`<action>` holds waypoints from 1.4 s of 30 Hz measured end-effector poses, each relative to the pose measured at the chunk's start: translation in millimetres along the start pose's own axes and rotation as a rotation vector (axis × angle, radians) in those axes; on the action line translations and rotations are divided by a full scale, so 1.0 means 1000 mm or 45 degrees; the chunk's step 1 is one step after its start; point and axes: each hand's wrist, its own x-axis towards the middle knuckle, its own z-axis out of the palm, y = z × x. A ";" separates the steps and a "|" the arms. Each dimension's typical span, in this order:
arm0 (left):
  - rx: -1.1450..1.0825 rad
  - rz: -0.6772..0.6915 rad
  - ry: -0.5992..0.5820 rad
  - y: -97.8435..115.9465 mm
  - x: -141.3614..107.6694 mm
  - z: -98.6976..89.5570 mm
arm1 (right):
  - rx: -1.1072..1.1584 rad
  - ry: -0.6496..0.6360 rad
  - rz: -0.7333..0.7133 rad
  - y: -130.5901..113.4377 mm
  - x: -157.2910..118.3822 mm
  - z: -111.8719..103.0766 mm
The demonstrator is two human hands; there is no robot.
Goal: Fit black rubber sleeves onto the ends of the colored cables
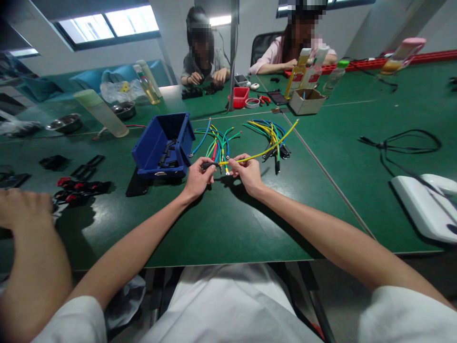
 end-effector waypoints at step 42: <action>-0.080 -0.052 -0.047 0.001 0.001 0.001 | -0.002 -0.023 0.056 -0.005 0.001 0.000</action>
